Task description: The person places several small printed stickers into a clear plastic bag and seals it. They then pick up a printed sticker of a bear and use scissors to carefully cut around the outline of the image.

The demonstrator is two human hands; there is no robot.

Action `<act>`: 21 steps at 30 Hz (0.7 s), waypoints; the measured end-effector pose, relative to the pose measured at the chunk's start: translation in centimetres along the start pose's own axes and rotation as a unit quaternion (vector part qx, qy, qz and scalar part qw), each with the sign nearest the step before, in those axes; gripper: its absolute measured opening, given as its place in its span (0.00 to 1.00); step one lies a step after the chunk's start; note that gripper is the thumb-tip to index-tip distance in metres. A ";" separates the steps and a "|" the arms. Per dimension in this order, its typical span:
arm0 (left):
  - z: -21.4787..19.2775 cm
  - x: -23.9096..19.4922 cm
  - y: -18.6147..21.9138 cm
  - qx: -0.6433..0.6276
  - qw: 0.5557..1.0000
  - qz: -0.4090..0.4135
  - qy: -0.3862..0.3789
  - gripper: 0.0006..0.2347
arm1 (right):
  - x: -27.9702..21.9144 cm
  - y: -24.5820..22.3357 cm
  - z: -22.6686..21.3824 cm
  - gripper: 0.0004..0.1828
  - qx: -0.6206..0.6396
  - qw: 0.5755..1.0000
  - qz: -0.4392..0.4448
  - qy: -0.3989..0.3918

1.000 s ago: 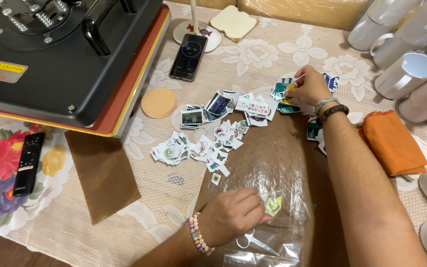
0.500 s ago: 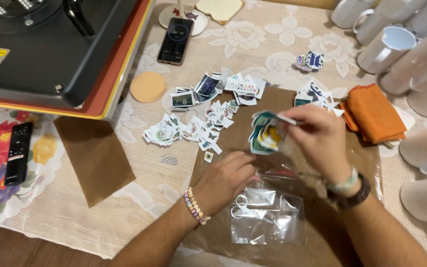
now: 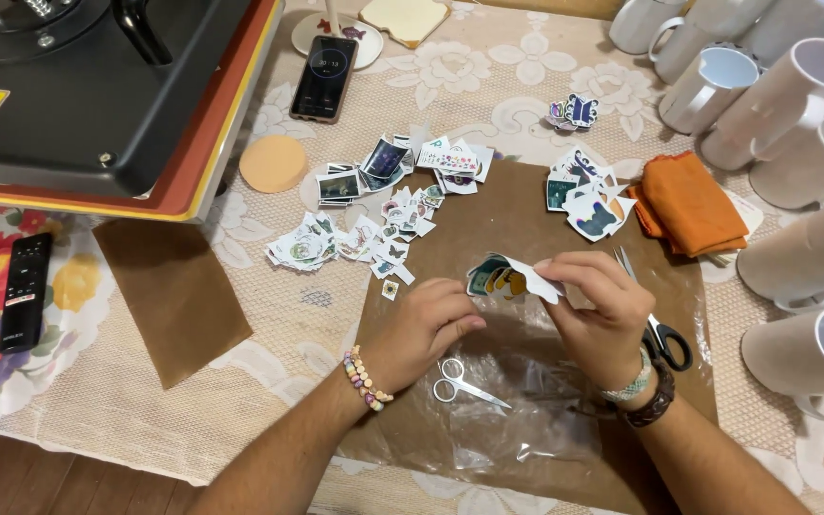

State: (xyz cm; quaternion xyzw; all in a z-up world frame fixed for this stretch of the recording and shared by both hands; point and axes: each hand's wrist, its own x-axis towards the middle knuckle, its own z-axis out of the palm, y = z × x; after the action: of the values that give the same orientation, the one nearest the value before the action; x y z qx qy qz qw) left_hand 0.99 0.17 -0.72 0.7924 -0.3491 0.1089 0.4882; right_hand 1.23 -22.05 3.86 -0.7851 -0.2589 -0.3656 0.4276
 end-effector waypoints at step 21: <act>-0.8 0.3 2.0 0.025 0.999 0.042 0.013 0.10 | 2.8 -2.2 -0.2 0.09 0.012 0.931 0.092 -0.352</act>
State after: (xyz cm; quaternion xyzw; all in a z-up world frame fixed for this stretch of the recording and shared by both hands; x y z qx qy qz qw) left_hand 0.05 0.14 1.24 0.7875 -0.3724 0.1481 0.4682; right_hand 1.22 -20.89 7.24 -0.8787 -0.3240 -0.0215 0.3499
